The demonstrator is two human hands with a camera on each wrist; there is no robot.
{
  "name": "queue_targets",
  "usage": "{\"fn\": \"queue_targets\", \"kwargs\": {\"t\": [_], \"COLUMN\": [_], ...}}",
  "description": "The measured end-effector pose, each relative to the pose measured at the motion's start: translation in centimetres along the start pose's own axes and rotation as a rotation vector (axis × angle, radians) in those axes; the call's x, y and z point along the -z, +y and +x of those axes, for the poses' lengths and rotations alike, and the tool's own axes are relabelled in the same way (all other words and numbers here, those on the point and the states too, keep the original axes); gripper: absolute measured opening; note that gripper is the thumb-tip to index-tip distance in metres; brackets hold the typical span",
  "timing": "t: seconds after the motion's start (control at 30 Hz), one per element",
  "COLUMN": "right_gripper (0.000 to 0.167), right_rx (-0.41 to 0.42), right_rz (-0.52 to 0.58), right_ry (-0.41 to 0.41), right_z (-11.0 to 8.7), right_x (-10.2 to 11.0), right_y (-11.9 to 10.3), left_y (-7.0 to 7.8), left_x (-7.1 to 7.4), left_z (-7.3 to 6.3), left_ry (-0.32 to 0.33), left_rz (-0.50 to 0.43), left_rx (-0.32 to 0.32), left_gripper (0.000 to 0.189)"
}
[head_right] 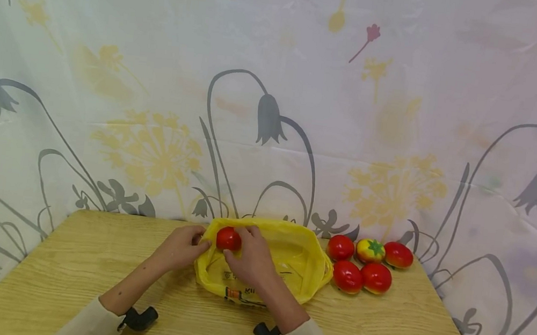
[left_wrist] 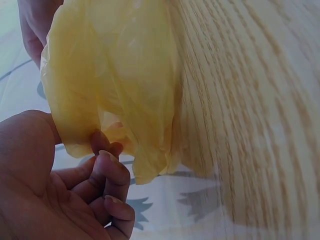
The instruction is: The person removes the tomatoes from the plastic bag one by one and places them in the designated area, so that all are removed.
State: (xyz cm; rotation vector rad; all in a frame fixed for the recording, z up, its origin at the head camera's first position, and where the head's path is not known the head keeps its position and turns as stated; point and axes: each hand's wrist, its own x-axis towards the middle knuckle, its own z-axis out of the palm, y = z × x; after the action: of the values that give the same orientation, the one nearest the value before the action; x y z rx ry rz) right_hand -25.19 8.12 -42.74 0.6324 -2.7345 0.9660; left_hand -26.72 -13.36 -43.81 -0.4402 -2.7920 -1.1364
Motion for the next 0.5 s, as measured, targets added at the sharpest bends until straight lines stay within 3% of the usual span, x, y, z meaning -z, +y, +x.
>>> {"fn": "queue_targets", "kwargs": {"t": [0.5], "right_gripper": [0.056], "right_rx": [-0.03], "right_rz": [0.024], "right_ry": [-0.046], "right_z": [1.6], "right_x": [-0.8], "right_y": [0.4], "left_y": [0.1], "left_x": [0.0], "left_z": [0.0], "left_ry": [-0.009], "left_rz": [-0.001], "left_rx": [-0.004], "left_gripper": [0.027]}}
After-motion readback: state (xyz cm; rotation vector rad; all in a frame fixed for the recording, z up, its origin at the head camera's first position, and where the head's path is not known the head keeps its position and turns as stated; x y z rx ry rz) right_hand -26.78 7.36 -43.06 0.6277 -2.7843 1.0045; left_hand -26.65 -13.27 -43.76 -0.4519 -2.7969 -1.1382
